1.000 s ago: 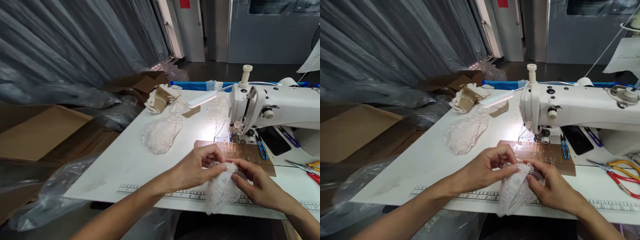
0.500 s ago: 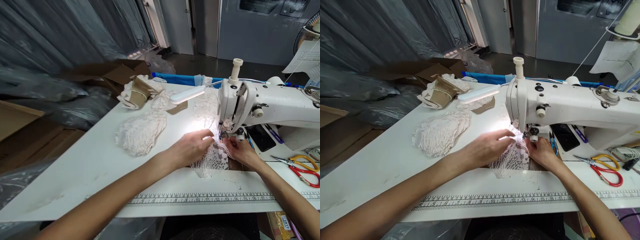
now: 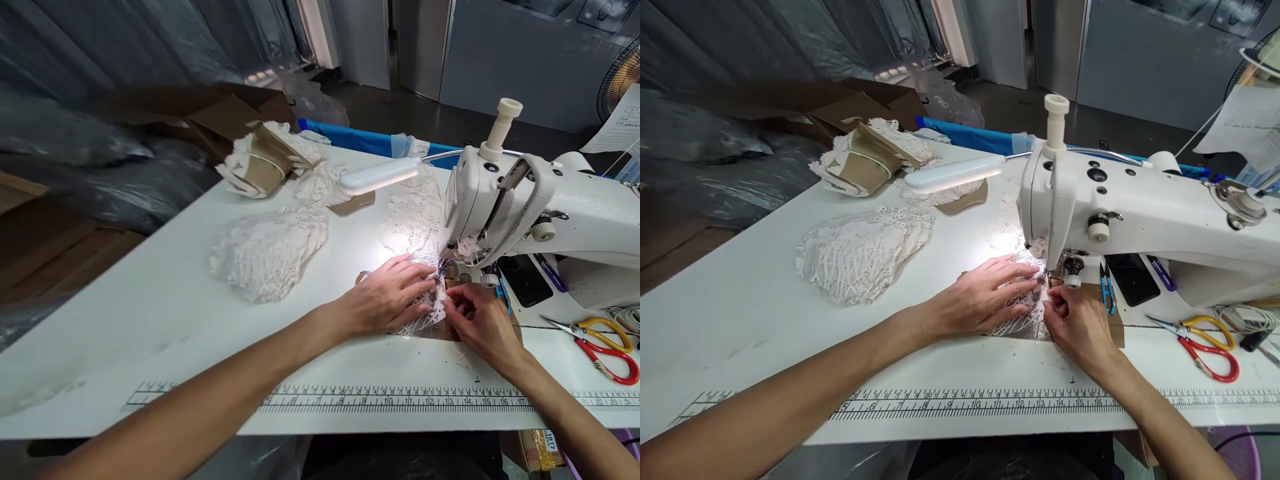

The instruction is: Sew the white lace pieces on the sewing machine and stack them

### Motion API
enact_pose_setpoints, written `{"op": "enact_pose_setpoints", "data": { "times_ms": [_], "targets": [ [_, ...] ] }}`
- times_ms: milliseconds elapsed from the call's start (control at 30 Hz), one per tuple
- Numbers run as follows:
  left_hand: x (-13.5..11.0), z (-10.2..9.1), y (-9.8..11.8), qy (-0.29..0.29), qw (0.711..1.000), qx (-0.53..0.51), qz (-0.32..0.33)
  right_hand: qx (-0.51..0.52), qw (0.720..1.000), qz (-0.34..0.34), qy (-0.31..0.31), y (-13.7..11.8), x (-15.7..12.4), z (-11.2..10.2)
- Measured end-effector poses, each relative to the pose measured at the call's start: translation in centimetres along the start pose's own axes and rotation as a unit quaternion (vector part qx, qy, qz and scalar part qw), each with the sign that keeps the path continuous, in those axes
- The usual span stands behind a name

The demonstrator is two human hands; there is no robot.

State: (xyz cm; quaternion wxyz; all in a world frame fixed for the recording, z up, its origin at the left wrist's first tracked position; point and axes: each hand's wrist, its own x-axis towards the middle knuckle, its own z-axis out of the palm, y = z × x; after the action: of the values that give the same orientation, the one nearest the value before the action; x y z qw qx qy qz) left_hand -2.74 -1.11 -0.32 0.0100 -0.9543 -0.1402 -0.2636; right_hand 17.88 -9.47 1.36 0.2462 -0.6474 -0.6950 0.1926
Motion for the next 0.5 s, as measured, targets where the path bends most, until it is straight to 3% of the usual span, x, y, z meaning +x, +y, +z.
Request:
{"op": "enact_pose_setpoints", "data": {
  "times_ms": [67, 167, 333, 400, 500],
  "targets": [
    [0.4, 0.1, 0.9, 0.03, 1.0, 0.007, 0.006, -0.028, 0.999, -0.037, 0.017, -0.1, -0.4, 0.6],
    [0.9, 0.6, 2.0, 0.021, 1.0, 0.003, 0.011, -0.091, 0.991, -0.092, 0.021, -0.1, -0.7, 1.3],
    [0.8, 0.9, 1.6, -0.021, 0.999, -0.028, 0.003, -0.062, 0.985, -0.156, -0.051, 0.1, 0.0, -0.2],
    [0.6, 0.8, 1.3, -0.014, 0.999, -0.041, 0.013, -0.011, 0.985, -0.151, -0.086, 0.4, 0.8, -1.3],
    [0.5, 0.7, 1.3, 0.006, 0.999, -0.045, 0.011, 0.006, 0.993, -0.083, -0.088, 1.0, 1.6, -2.3]
  ]
}}
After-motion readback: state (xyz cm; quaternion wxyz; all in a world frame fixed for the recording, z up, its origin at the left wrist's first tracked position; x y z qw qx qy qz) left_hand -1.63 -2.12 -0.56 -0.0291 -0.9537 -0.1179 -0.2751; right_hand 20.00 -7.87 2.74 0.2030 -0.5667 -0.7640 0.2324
